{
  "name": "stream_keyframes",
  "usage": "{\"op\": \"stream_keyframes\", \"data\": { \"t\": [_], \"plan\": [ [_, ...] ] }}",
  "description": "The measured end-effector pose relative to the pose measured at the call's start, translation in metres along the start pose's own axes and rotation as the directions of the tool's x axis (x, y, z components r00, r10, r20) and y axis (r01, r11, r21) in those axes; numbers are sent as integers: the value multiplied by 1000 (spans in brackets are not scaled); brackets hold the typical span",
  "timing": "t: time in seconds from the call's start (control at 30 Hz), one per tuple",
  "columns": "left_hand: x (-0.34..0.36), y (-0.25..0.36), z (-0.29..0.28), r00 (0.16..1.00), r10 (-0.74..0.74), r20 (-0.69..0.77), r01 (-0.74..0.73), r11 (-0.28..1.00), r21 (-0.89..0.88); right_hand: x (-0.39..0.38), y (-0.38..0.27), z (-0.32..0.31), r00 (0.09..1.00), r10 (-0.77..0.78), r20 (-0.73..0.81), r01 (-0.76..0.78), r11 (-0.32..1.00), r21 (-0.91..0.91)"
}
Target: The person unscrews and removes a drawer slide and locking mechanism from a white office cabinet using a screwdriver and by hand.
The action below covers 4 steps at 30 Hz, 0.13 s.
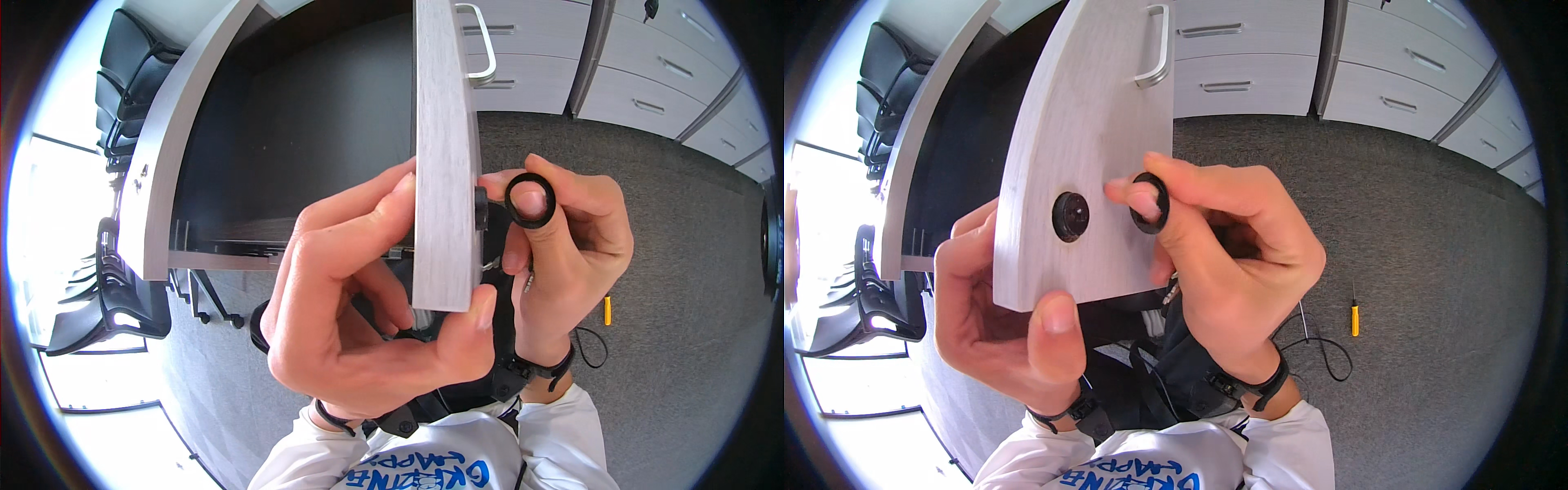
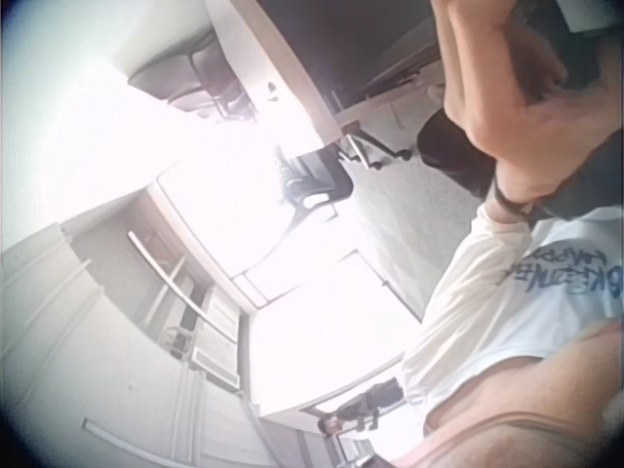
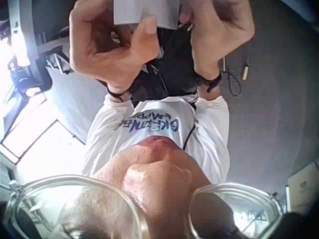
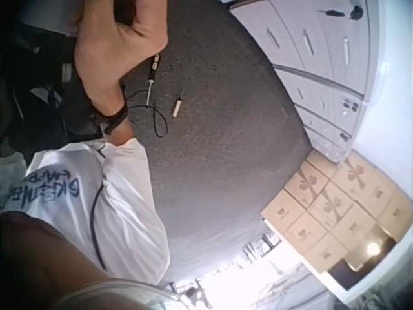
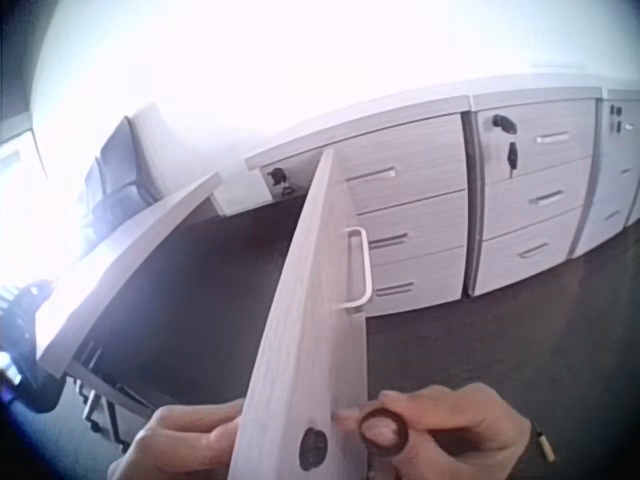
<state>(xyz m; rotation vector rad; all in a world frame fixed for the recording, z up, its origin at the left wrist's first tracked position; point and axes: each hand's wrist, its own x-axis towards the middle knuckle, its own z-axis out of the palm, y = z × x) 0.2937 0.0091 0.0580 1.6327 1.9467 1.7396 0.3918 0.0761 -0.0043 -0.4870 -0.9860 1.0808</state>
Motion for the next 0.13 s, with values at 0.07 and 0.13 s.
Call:
{"op": "stream_keyframes", "data": {
  "t": [0.07,0.13],
  "plan": [
    [0,0,1,1000,5,6,-5,1000,1,0,0,2,999,-40,-6,40,999,-19],
    [1,1,3,1000,13,9,-13,1000,-7,1,0,5,992,-125,3,125,990,-63]
  ]
}}
